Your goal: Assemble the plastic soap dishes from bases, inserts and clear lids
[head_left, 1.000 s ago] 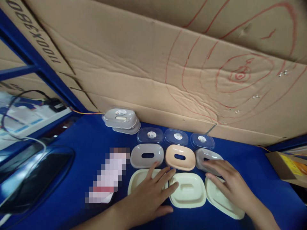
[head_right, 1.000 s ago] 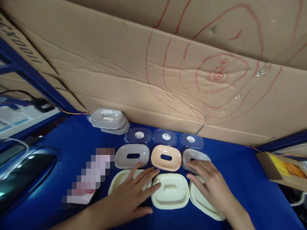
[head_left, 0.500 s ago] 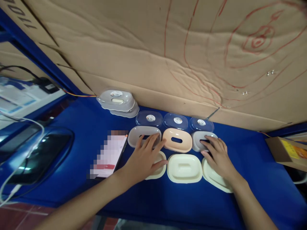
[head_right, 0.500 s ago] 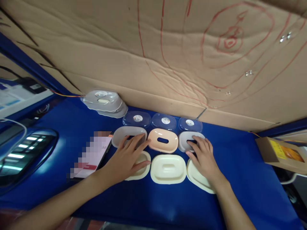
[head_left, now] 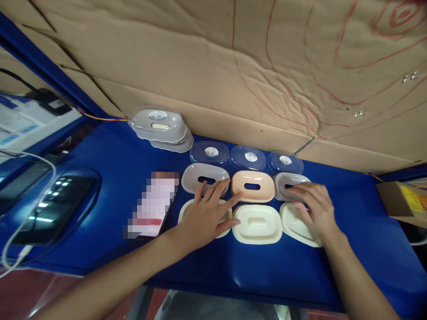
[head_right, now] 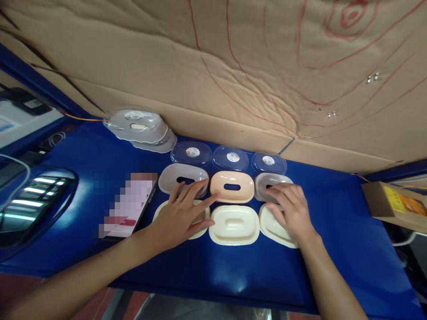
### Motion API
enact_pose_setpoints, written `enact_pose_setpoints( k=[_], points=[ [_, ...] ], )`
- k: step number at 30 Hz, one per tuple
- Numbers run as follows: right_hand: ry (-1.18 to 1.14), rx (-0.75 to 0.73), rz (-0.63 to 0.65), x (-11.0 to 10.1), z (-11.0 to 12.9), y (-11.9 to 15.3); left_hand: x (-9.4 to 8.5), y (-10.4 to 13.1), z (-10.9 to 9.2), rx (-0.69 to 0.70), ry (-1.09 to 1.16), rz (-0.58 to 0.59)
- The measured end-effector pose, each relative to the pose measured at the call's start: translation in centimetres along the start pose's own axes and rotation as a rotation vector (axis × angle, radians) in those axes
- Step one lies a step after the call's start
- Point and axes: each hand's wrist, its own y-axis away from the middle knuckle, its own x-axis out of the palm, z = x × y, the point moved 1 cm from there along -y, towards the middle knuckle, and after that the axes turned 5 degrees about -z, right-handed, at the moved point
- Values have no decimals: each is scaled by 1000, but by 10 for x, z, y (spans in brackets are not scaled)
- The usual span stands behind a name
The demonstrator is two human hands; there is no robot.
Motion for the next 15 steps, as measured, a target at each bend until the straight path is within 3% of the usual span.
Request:
enact_pose_setpoints(
  k=[2,5,8,15],
  points=[
    [51,47,55,-15,6,1,0,1,-2,-4,-7,-3],
    [37,146,254,-29,18,9,-1,4,-5,-10,-8,-18],
    [-25,158,412,-24,31,14,-2,5,-6,-37,-9,-26],
    [-131,158,493,-10,33,16,4,3,0,-84,-28,-19]
  ],
)
